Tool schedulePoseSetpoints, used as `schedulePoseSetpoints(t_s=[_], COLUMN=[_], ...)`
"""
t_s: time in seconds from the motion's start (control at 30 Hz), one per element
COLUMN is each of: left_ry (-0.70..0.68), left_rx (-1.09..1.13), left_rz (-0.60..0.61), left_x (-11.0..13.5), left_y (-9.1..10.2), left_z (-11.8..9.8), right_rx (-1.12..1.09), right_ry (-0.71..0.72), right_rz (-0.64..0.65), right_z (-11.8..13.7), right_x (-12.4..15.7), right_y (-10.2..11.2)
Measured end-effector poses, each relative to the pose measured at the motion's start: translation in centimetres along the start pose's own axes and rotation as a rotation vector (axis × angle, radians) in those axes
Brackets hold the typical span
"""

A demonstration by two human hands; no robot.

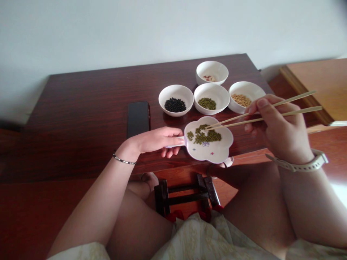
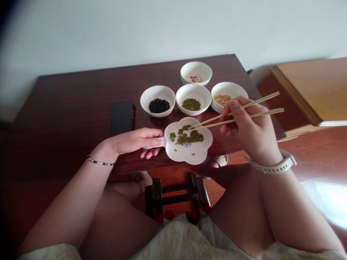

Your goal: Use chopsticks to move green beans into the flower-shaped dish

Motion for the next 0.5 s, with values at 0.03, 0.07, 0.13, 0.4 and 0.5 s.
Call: schedulePoseSetpoints(t_s=[0.03,0.07,0.13,0.4,0.5], left_ry=[0.001,0.003,0.002,-0.007,-0.010], left_rx=[-0.001,0.000,0.004,0.009,0.006], left_rz=[-0.003,-0.005,-0.004,0.003,0.002], left_x=[0.00,0.01,0.03,-0.02,0.00], left_y=[0.02,0.03,0.00,0.03,0.01], left_z=[0.02,0.04,0.04,0.04,-0.01], right_rx=[-0.006,-0.019,-0.023,-0.127,-0.174], right_ry=[0.015,0.035,0.023,0.019,0.043], right_rz=[-0.003,-0.010,-0.019,-0.129,-0.148], right_z=[0.29,0.62,0.74,1.04,1.19], right_x=[0.08,0.15,0.27,0.21,0.09], right_y=[-0.05,-0.08,-0.17,0.46,0.69])
Point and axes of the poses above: each hand's wrist, its own x-axis away from the middle knuckle, its own y-axis out of the back of the hand, z = x × y, the point moved 10 cm from there along -x, towards the middle knuckle, and after that the axes turned 1 degree about z, right-handed, at the moved point
